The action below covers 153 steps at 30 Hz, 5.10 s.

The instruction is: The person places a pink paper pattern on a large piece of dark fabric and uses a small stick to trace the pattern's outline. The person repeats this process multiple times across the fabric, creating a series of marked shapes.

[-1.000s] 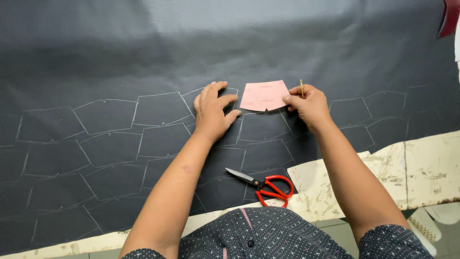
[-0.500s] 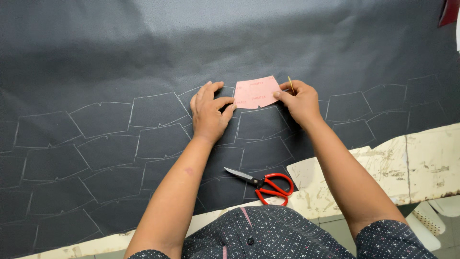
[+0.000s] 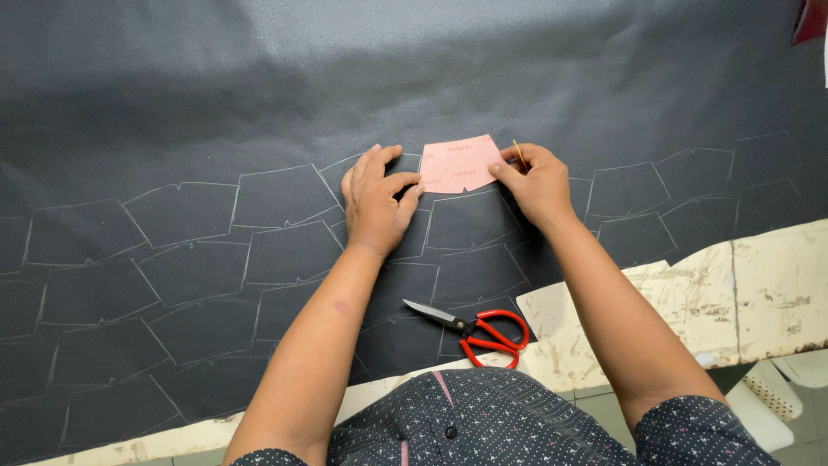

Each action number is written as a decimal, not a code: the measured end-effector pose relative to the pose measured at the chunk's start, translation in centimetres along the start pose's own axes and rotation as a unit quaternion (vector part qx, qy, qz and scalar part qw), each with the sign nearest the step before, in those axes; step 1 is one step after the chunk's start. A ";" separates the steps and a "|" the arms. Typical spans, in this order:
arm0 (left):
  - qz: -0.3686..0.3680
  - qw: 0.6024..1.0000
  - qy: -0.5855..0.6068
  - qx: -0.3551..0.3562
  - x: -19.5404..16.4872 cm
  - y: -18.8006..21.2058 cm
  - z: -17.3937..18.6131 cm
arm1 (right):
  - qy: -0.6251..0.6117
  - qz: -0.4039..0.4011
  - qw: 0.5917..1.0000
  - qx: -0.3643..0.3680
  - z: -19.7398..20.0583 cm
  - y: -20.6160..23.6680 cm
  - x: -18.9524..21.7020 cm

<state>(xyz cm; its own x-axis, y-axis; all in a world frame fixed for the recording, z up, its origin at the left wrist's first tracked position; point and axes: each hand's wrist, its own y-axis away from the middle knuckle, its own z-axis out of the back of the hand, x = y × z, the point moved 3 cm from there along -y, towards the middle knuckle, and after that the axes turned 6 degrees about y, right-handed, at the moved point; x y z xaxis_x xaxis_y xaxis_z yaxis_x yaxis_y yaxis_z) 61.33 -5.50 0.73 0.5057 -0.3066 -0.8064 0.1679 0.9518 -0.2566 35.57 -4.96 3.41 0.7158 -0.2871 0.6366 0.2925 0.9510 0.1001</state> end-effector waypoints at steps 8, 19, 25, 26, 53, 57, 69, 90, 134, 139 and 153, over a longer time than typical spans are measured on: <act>-0.001 1.000 -0.002 0.007 0.1 0.0 0.0 | 0.000 0.026 1.000 -0.005 -0.1 0.0 -0.5; 0.000 1.000 0.010 0.013 0.1 0.0 0.2 | 0.009 0.032 0.999 -0.005 0.0 0.2 -0.3; -0.008 1.000 0.016 0.004 0.1 0.1 0.3 | 0.017 0.051 0.998 -0.016 -0.1 0.2 -0.4; -0.010 1.000 0.015 0.002 0.2 0.2 0.3 | 0.016 0.055 0.998 -0.018 -0.1 0.2 -0.5; -0.013 1.000 0.001 -0.001 0.0 0.2 0.1 | 0.058 0.072 0.995 0.043 1.1 -0.5 -1.8; -0.016 1.000 -0.001 -0.004 0.1 0.3 0.1 | 0.063 0.097 0.993 0.032 1.1 -0.3 -1.7; -0.131 0.982 -0.054 0.126 -1.9 0.6 -4.4 | 0.080 0.149 0.986 0.010 1.0 0.3 -1.3; -0.163 0.940 -0.212 0.213 -4.7 2.4 -8.4 | 0.039 0.236 0.954 0.179 -4.3 0.4 10.9; -0.178 0.974 -0.090 0.104 -5.9 0.3 -4.3 | 0.132 0.250 0.959 -0.019 2.1 -3.1 4.7; -0.128 0.986 -0.011 0.109 -4.8 -1.5 -4.6 | 0.130 0.193 0.973 0.008 3.0 -1.2 3.6; 0.111 0.964 0.145 0.193 -3.9 -5.5 -3.8 | 0.136 0.182 0.974 0.007 4.3 2.1 1.7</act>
<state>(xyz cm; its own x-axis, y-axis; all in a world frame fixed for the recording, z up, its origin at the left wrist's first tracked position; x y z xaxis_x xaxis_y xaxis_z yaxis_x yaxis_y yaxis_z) 55.16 -9.50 3.28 0.3178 -0.0271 -0.9478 0.4134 0.9035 0.1128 34.66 -2.92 8.00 0.9125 0.0509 0.4058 -0.0189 0.9964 -0.0824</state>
